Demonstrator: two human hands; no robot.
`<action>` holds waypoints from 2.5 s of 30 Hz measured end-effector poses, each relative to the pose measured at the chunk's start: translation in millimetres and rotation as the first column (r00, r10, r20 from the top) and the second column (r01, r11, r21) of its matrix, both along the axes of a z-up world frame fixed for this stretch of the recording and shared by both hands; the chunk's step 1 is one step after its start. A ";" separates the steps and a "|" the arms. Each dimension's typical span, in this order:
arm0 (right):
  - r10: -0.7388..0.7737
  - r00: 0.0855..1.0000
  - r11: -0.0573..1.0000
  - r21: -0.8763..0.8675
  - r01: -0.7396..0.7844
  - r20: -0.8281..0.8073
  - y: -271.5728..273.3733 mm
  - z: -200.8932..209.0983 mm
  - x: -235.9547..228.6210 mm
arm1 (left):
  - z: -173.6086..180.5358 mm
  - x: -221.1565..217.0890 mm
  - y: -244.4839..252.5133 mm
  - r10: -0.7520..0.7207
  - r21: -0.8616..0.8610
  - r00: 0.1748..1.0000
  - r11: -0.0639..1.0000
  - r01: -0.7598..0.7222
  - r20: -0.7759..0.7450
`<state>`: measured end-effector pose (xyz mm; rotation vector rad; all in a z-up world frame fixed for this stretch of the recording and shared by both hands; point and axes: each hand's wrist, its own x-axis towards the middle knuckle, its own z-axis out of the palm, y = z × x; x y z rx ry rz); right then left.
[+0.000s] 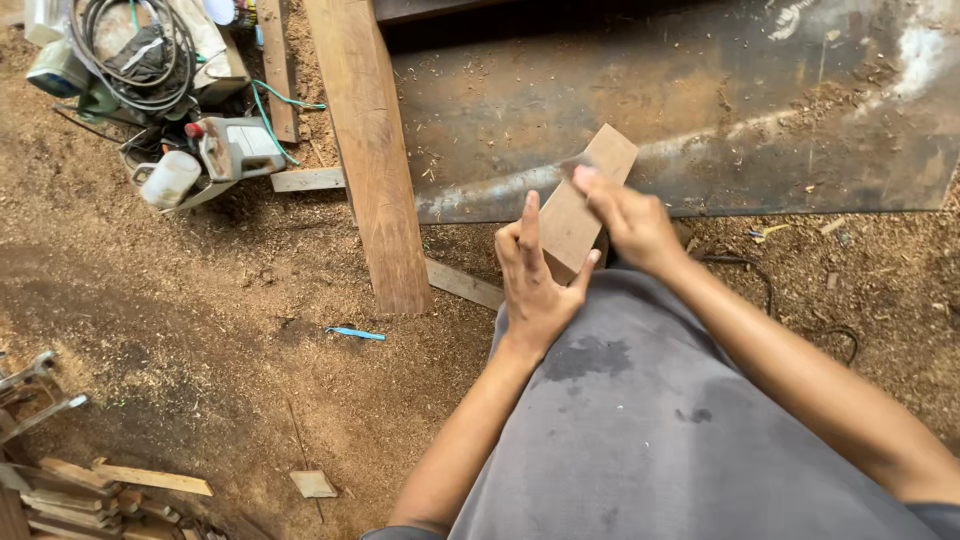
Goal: The person sands a small wooden block by hand using a piece of sandpaper, rubbing all sides and edges of the wood.
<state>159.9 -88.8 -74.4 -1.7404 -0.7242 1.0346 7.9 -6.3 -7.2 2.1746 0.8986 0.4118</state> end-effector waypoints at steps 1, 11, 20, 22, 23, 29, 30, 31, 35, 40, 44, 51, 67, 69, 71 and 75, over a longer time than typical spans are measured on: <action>0.051 0.998 0.996 0.079 -0.049 -0.030 -12.6 12.9 -12.3 | 0.2 -0.6 0.7 0.020 -0.024 1.000 1.000 -0.020 -0.010; -0.110 0.994 0.992 -0.066 0.109 -0.011 -6.4 1.0 -2.2 | 4.6 3.1 1.2 0.025 0.004 0.997 1.000 -0.025 -0.066; -0.073 0.997 0.986 0.151 0.069 0.023 2.4 21.7 -16.8 | -3.2 10.6 37.5 0.330 0.213 0.931 0.932 -0.295 -0.155; -0.026 0.992 0.983 0.184 0.002 0.126 7.6 19.8 -21.0 | 6.9 14.7 56.3 0.335 0.145 0.907 0.941 -0.307 -0.255; -0.006 0.984 0.980 0.196 -0.030 0.181 10.4 20.1 -21.9 | 14.2 13.0 66.7 0.288 0.104 0.912 0.958 -0.269 -0.293; -0.010 0.999 0.943 0.334 -0.007 0.051 29.4 38.9 -27.2 | 3.4 -2.7 78.3 -0.010 0.019 0.936 1.000 0.018 -0.353; 0.056 0.986 0.926 0.362 -0.111 0.158 30.0 42.4 -29.7 | -4.3 -4.3 73.9 -0.019 0.049 0.929 0.998 0.040 -0.370; 0.116 0.957 0.901 0.378 -0.214 0.266 29.8 43.5 -32.1 | -9.8 -7.3 71.2 -0.009 -0.011 0.939 1.000 0.005 -0.345; 0.026 0.995 0.992 0.121 -0.037 0.093 41.2 16.0 -8.1 | -11.1 -12.9 53.6 0.021 -0.123 0.983 0.991 -0.044 -0.182; 0.133 0.939 0.949 0.233 -0.214 0.318 22.1 27.6 -24.1 | -2.7 -8.1 39.5 0.089 -0.186 0.985 0.976 -0.115 -0.145; 0.103 0.968 0.916 0.358 -0.183 0.231 19.7 18.8 -15.5 | -0.2 -4.0 35.1 0.102 -0.193 0.980 0.972 -0.135 -0.170; 0.066 0.959 0.890 0.419 -0.181 0.274 21.0 20.1 -19.9 | -6.3 0.8 32.7 0.035 -0.188 0.975 0.979 -0.077 -0.217; -0.392 0.920 0.918 -0.068 0.391 0.000 7.2 -68.8 33.9 | 2.9 21.9 26.8 0.131 -0.132 0.991 0.982 -0.133 -0.021; -0.710 0.655 0.705 -0.252 0.663 -0.260 -12.9 -98.4 63.8 | 7.9 12.6 28.5 0.176 -0.230 0.984 0.959 -0.168 0.015; -0.687 0.535 0.708 -0.288 0.645 -0.492 -36.7 -107.6 84.2 | 8.3 1.7 28.6 0.208 -0.325 0.969 0.933 -0.155 0.134; -0.544 0.289 0.709 -0.248 0.661 -0.788 -49.8 -79.1 87.7 | -8.1 -28.7 35.9 0.317 -0.655 0.926 0.748 -0.111 0.205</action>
